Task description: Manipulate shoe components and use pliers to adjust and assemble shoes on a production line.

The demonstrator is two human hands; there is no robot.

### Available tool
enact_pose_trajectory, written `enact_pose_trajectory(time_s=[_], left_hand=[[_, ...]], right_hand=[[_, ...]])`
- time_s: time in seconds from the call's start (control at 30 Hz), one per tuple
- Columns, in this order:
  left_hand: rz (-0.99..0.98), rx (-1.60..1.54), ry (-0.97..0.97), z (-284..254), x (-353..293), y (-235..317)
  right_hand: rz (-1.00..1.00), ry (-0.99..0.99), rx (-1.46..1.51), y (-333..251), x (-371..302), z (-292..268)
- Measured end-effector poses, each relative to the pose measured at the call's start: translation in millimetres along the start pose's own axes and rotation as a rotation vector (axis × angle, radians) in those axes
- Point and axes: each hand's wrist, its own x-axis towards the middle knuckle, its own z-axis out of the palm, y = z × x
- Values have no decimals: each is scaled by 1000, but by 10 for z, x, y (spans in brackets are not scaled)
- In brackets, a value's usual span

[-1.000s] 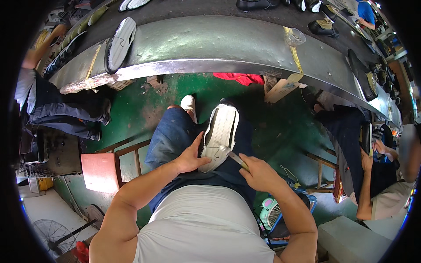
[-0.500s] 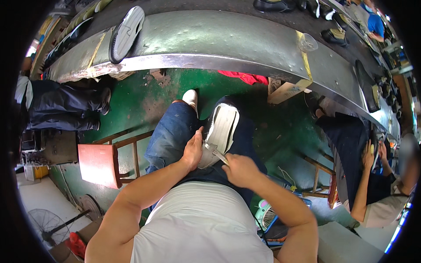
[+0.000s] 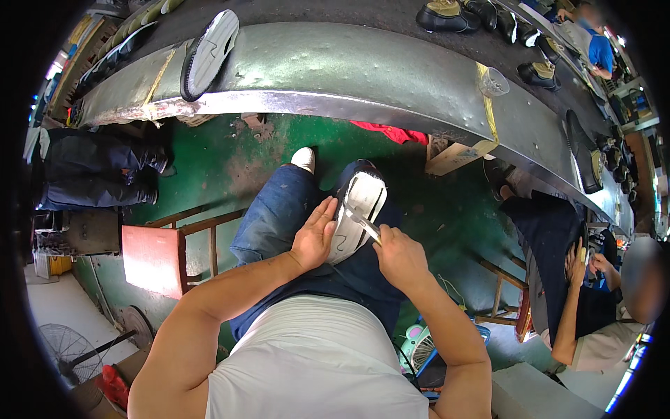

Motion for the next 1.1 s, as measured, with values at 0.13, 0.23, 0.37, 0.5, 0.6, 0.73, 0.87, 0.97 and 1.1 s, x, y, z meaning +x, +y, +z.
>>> enact_pose_trajectory(time_s=[0.13, 0.23, 0.37, 0.5, 0.6, 0.73, 0.87, 0.97, 1.1], left_hand=[[208, 191, -124, -66, 76, 16], [260, 332, -274, -190, 146, 84], [106, 322, -415, -293, 289, 184], [58, 341, -495, -348, 365, 379], [58, 447, -589, -361, 332, 442], [7, 202, -315, -230, 14, 35], [-368, -270, -335, -395, -43, 175], [-342, -360, -301, -308, -34, 70], [-392, -362, -366, -339, -30, 132]], right_hand=[[100, 180, 302, 209, -37, 448], [149, -62, 375, 302, -91, 245], [436, -473, 696, 385, 53, -338], [112, 208, 700, 254, 176, -116], [58, 46, 311, 401, 319, 345], [68, 2, 272, 302, 350, 226], [134, -192, 337, 207, 257, -43], [6, 97, 584, 28, 4, 80], [120, -222, 305, 76, -77, 267]])
